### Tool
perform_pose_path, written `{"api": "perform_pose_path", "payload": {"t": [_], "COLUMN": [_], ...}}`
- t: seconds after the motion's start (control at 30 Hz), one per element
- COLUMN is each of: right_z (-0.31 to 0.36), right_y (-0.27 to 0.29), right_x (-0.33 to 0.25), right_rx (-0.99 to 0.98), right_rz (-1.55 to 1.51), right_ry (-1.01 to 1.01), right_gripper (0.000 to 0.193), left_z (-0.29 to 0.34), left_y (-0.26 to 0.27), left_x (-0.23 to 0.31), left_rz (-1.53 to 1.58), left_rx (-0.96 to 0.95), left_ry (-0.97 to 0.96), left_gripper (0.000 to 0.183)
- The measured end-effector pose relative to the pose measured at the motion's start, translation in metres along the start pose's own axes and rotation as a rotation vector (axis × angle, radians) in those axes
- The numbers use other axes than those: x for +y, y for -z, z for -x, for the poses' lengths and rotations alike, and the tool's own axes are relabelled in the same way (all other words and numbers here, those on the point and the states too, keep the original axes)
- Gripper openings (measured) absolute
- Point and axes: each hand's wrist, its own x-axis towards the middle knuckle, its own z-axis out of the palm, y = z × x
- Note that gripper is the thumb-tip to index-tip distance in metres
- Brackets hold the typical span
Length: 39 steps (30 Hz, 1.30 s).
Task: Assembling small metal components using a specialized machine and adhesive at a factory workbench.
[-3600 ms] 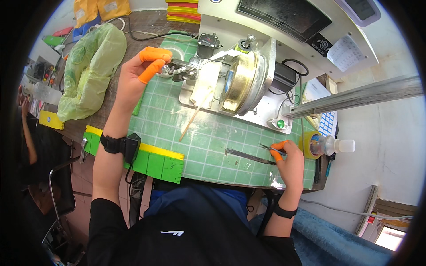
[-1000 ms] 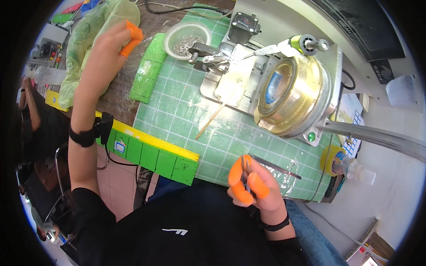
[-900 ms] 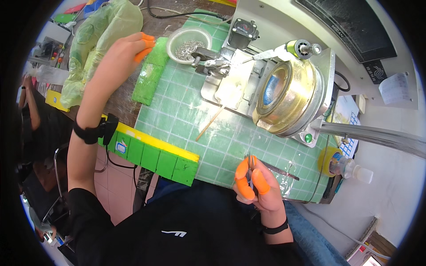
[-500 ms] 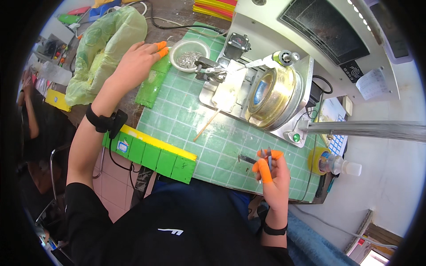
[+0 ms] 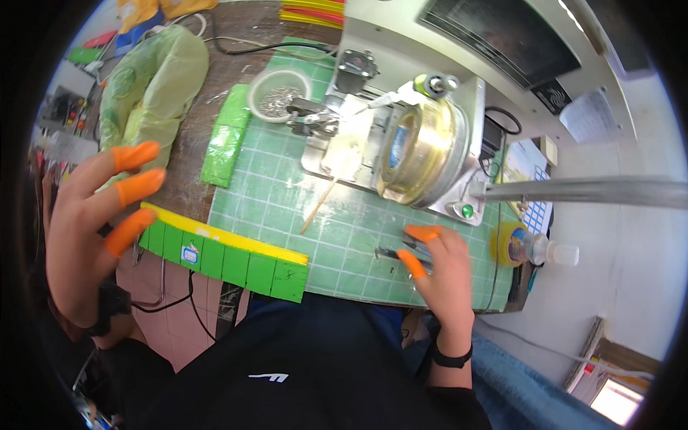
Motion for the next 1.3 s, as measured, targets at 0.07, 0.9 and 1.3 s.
{"api": "perform_pose_path", "payload": {"t": [0.07, 0.9, 1.3], "right_z": [-0.011, -0.130, -0.132], "right_y": [0.003, -0.093, -0.099], "right_x": [-0.020, -0.080, -0.078], "right_rx": [-0.063, 0.543, 0.565], "right_rz": [-0.271, -1.302, -1.349], "right_ry": [0.005, 0.012, 0.123], "right_gripper": [0.029, 0.009, 0.009], "left_z": [-0.053, -0.151, -0.157], "left_y": [-0.045, -0.137, -0.142], "left_x": [0.011, 0.030, 0.017], "left_rz": [0.136, -0.016, 0.141], "left_rx": [0.236, 0.467, 0.746], "left_ry": [-0.145, -0.292, -0.753], "left_gripper": [0.057, 0.050, 0.029]}}
